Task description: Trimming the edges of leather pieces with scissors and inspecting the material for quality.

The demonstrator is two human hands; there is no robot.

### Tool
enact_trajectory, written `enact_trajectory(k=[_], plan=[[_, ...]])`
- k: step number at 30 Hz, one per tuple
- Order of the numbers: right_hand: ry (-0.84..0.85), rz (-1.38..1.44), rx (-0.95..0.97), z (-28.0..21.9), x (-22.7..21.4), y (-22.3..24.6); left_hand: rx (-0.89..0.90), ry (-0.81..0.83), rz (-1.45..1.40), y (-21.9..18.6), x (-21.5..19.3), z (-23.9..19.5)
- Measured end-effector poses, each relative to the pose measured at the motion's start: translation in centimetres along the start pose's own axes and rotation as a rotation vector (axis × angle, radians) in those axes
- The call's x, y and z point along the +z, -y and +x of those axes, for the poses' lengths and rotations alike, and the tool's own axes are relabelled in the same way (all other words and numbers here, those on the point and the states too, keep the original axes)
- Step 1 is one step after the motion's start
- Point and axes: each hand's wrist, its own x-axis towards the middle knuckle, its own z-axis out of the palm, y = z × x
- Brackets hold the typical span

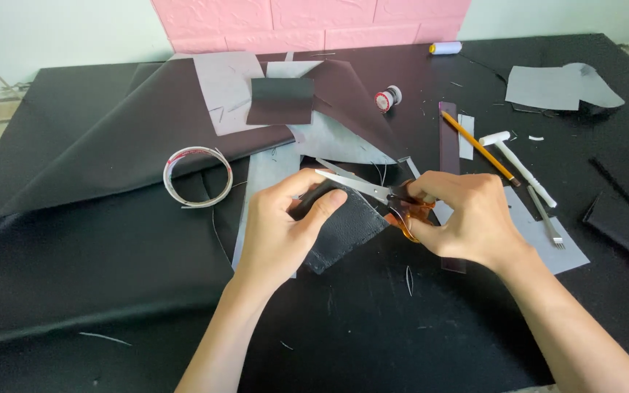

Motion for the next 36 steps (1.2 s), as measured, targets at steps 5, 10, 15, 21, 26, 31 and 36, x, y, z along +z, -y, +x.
enact_trajectory(k=[5,10,15,21,26,31,36], plan=[[0.000,-0.020,-0.011,-0.2,0.2,-0.4,-0.013,0.013,-0.002,1.1,0.1,-0.1],[0.014,-0.072,-0.036,0.0,0.4,0.0,-0.042,0.027,-0.055,2.3,0.4,-0.3],[0.035,-0.069,-0.017,-0.3,0.8,-1.1,-0.046,0.028,-0.066,2.2,0.4,-0.4],[0.054,-0.073,-0.011,0.1,0.7,-1.1,-0.067,0.021,-0.064,1.6,0.4,-0.3],[0.056,-0.064,-0.009,0.2,0.9,-1.1,-0.071,0.034,-0.086,1.7,0.5,-0.1],[0.040,-0.036,-0.019,-0.3,1.3,-1.3,-0.066,0.017,-0.087,0.9,0.5,-0.4],[0.026,-0.033,-0.029,-0.6,1.3,-1.0,-0.053,-0.001,-0.091,1.7,0.7,-0.7]])
